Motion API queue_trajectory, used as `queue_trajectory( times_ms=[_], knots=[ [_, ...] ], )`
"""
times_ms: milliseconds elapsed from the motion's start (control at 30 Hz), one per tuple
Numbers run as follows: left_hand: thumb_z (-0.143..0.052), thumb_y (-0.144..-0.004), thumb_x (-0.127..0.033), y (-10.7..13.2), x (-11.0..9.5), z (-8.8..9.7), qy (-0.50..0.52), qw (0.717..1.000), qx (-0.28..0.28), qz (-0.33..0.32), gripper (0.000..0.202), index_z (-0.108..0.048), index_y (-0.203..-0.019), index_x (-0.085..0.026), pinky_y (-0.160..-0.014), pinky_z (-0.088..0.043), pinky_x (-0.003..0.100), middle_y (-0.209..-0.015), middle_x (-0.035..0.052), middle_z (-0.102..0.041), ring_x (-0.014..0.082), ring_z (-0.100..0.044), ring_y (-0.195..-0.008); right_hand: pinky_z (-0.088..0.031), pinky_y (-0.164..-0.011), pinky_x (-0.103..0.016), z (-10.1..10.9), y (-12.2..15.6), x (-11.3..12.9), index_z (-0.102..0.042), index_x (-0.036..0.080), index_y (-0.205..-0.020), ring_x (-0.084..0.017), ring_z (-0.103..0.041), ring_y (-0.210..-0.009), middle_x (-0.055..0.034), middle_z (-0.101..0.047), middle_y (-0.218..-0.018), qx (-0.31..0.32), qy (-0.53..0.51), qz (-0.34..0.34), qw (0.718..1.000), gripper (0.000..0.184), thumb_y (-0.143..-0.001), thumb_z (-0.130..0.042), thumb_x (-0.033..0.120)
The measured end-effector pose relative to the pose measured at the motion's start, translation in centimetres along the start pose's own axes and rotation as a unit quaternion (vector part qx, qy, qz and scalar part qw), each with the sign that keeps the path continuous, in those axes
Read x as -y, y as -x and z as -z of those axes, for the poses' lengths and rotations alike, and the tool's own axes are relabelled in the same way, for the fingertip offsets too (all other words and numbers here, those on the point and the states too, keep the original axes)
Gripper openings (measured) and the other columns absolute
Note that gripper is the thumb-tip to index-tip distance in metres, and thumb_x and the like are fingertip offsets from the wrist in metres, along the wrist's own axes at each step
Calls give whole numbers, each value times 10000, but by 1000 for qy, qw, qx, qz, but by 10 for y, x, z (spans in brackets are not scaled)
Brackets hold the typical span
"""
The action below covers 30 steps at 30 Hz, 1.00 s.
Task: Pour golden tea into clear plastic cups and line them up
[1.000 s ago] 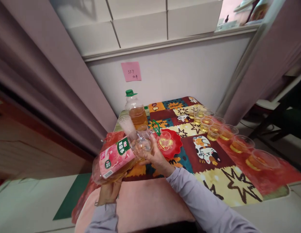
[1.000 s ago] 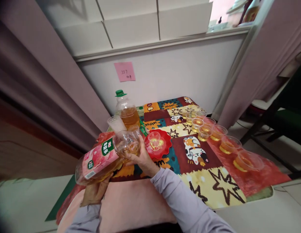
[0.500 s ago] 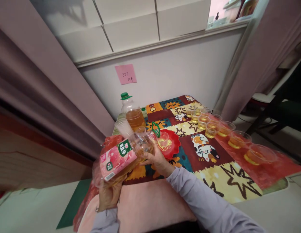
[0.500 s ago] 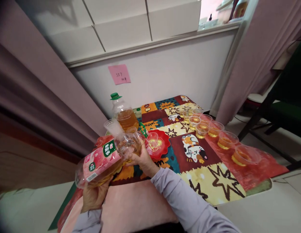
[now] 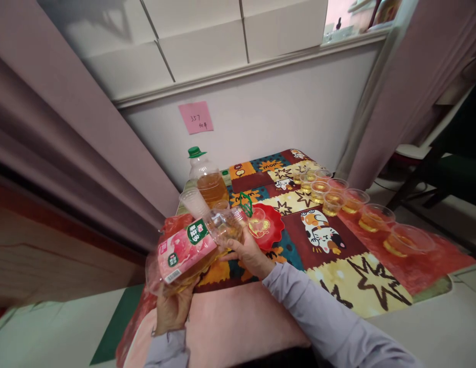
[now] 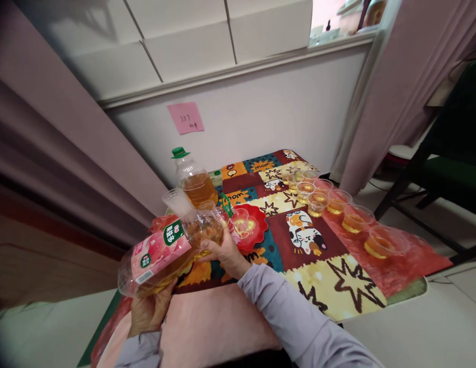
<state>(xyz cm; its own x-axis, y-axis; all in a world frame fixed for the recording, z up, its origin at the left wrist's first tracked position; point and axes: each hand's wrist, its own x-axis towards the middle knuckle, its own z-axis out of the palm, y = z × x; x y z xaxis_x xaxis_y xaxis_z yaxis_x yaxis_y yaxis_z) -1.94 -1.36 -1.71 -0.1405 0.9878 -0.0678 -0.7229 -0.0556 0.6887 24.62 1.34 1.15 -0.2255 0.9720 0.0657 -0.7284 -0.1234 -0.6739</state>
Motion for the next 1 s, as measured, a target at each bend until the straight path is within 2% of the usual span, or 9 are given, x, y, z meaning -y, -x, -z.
queue_trajectory(
  times_ms=[233,467,567,767,900,1000],
  knots=[
    [-660,-998,-177,-4,4,15,13,999,39,5,578,-654,-1556,-327,-770,-725,488,-1363,113,-818,357,-846,-1063,-766,-734,-359,0,0,-2,-434,362,-1561,-333,-739,-1311,-89,-633,-1559,-13,6,0,1000,1009,-740,-1013,463],
    [-612,-1008,-182,-5,3,19,16,998,49,22,521,-696,-1512,-281,-827,-713,557,-1408,153,-791,375,-843,-1073,-757,-729,-323,0,1,1,-334,419,-1659,-291,-753,-1277,-69,-632,-1562,1,4,4,1000,1096,-785,-993,443],
    [-578,-1030,-195,-6,3,20,35,998,50,33,515,-686,-1521,-308,-856,-712,535,-1368,123,-814,352,-844,-1075,-761,-740,-337,0,2,1,-374,407,-1628,-299,-738,-1307,-65,-629,-1561,-8,7,4,1000,1059,-773,-998,444],
    [-590,-1042,-211,-7,4,26,38,998,45,28,602,-576,-1627,-348,-862,-717,508,-1441,110,-785,359,-820,-1165,-760,-747,-340,-1,3,2,-425,382,-1589,-312,-719,-1332,-77,-614,-1576,-5,10,1,1000,996,-776,-993,469],
    [-658,-1022,-257,-8,6,29,24,998,51,27,542,-643,-1555,-353,-839,-723,468,-1423,88,-797,357,-819,-1164,-754,-723,-314,-2,3,4,-397,399,-1597,-311,-707,-1349,-69,-602,-1599,0,-1,5,1000,1033,-763,-1003,467],
    [-620,-1030,-244,-8,7,28,26,998,55,28,534,-645,-1556,-330,-802,-726,471,-1399,113,-805,355,-831,-1123,-754,-719,-316,-2,3,3,-437,364,-1550,-289,-737,-1275,-81,-630,-1543,-19,-4,-1,1000,1006,-737,-1017,487]
  ],
)
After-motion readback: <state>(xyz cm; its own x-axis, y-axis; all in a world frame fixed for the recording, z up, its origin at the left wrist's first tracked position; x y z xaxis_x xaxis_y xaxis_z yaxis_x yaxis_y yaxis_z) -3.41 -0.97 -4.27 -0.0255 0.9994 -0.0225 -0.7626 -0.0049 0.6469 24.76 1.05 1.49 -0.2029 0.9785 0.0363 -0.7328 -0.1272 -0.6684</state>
